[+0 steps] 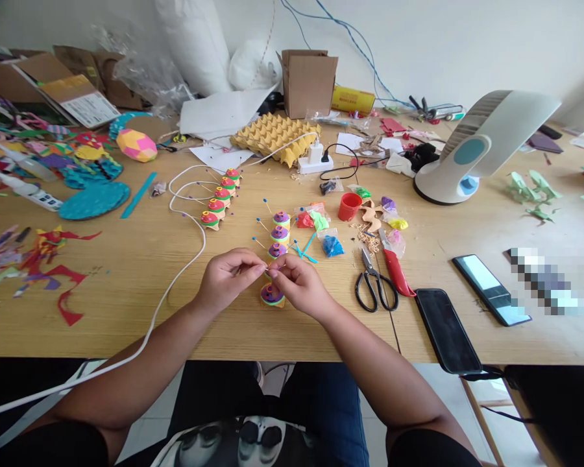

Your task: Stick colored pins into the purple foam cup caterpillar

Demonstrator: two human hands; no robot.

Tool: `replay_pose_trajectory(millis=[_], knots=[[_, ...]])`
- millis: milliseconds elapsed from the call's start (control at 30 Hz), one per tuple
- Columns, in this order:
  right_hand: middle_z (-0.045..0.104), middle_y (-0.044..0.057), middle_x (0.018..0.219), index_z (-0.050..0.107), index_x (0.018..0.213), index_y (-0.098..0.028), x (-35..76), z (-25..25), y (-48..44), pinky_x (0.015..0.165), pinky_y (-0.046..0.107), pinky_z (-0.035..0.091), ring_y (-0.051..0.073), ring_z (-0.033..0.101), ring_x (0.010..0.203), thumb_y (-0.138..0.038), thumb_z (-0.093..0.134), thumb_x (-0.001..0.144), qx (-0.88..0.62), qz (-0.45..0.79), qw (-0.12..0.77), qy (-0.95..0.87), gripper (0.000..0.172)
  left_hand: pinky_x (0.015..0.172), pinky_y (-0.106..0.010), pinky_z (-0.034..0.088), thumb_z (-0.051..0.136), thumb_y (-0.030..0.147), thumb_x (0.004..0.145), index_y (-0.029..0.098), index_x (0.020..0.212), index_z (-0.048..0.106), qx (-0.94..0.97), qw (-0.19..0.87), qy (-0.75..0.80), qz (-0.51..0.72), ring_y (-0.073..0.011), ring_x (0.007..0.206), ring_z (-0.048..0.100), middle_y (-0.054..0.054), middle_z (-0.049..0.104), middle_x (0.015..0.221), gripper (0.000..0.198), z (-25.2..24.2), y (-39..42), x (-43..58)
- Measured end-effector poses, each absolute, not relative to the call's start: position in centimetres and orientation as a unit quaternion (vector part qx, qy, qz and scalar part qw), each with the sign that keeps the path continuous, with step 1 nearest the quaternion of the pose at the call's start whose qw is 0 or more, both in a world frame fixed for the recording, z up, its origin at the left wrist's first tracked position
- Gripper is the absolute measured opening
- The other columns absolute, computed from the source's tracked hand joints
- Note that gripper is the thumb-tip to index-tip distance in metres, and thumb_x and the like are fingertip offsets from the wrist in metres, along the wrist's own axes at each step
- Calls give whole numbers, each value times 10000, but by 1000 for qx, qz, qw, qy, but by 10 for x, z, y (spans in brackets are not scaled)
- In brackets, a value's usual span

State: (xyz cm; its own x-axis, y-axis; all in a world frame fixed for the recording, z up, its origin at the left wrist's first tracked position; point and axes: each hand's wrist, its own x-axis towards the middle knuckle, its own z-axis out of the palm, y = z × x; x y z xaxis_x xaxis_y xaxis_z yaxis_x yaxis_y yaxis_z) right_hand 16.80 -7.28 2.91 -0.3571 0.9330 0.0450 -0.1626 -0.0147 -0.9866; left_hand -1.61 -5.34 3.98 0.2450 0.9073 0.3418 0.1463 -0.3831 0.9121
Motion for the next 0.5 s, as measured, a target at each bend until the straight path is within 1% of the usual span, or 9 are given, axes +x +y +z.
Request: replay_pose_trajectory(millis=[100,167,233,333,500], knots=[[590,-24,701,578,924,-200,169,31,-72,558,236,459,105,580,591,-533,722,844,-357,615,449,-541,371,621,-238,437,715,295,867,188,782,746,669,374,397,505,-116,686,568,-21,680,760,140,39,-53,-17],[595,-19,708,583,890,-197,169,33,-72,564,238,468,104,582,595,-539,729,833,-369,606,453,-540,376,636,-237,448,717,303,867,187,800,746,658,370,404,517,-119,705,579,-25,686,781,137,38,-53,-19],[603,-15,704,580,857,-194,170,34,-72,560,234,472,101,582,588,-546,723,836,-378,595,460,-540,380,650,-238,460,731,318,857,192,860,760,651,388,403,513,-127,740,601,-35,700,835,129,37,-53,-19],[609,-16,694,574,847,-193,170,33,-72,553,228,472,97,583,580,-550,717,840,-374,584,472,-543,385,667,-245,480,760,335,833,201,948,771,651,439,388,482,-137,769,627,-47,711,894,177,36,-53,-18],[615,-12,684,570,865,-197,168,33,-73,547,234,467,110,596,583,-563,707,844,-371,585,460,-555,391,711,-260,508,748,335,843,196,860,770,636,488,371,468,-155,808,656,-51,735,880,142,32,-54,-12]])
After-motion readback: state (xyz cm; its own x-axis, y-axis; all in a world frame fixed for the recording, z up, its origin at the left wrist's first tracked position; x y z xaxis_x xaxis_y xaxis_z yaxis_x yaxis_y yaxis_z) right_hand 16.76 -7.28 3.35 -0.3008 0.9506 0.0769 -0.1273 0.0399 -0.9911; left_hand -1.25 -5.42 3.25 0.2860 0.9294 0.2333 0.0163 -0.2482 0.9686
